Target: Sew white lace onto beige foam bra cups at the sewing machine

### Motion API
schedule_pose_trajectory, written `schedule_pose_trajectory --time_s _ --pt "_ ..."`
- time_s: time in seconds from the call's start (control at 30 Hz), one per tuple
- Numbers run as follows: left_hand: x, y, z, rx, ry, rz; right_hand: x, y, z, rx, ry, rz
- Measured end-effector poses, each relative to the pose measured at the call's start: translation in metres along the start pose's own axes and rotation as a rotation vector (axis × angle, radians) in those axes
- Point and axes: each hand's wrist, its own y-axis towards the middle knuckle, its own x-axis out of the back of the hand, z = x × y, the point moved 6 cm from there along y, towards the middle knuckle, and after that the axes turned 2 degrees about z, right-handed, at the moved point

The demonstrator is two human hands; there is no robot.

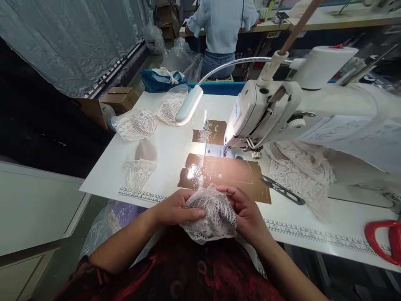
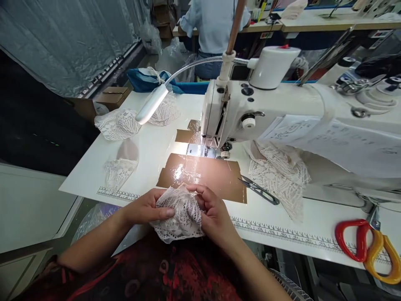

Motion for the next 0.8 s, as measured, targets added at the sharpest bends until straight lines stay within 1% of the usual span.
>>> schedule_pose_trajectory --time_s 0.07,0.13,0.23,0.3,0.33,0.43,0.47,0.5,0.57,0.6,0.63,0.7,0.73,0.8 --pt "0.000 0.003 -0.001 -0.006 -0.001 -0.030 0.003 0.004 0.000 -0.002 -0.023 0.002" --pt "0.000 0.005 -0.003 -0.006 0.024 -0.037 0.006 0.006 0.003 -0.010 -0.002 0.009" --pt "0.000 0.007 -0.005 0.004 0.034 -0.022 0.004 0.007 0.005 -0.070 0.029 0.024" --pt "0.002 0.008 -0.004 0.013 -0.051 -0.022 0.004 0.008 0.003 -0.127 0.039 0.003" --pt "0.004 0.008 -0.004 0.000 -0.140 -0.041 0.006 0.008 0.002 -0.134 0.067 -0.026" --pt "0.014 0.004 -0.001 -0.106 -0.533 -0.144 0.016 0.010 0.002 -0.051 0.212 -0.147" --pt "0.015 0.003 0.001 -0.136 -0.648 -0.155 0.019 0.010 0.002 -0.010 0.239 -0.177" --pt "0.012 0.002 0.003 -0.144 -0.729 -0.141 0.021 0.011 0.003 0.030 0.241 -0.198" --pt "0.001 0.003 0.007 -0.105 -0.780 -0.076 0.020 0.014 0.008 0.092 0.156 -0.200" --pt "-0.005 0.005 0.009 -0.083 -0.770 -0.060 0.016 0.016 0.011 0.121 0.079 -0.188" --pt "-0.011 0.008 0.010 -0.070 -0.751 -0.073 0.012 0.017 0.014 0.151 -0.005 -0.176" --pt "-0.016 0.017 0.008 -0.075 -0.711 -0.165 0.004 0.020 0.019 0.185 -0.125 -0.166" --pt "-0.017 0.021 0.007 -0.084 -0.694 -0.225 0.001 0.021 0.019 0.185 -0.125 -0.173" --pt "-0.017 0.028 0.006 -0.090 -0.672 -0.326 0.000 0.022 0.015 0.158 0.007 -0.202"
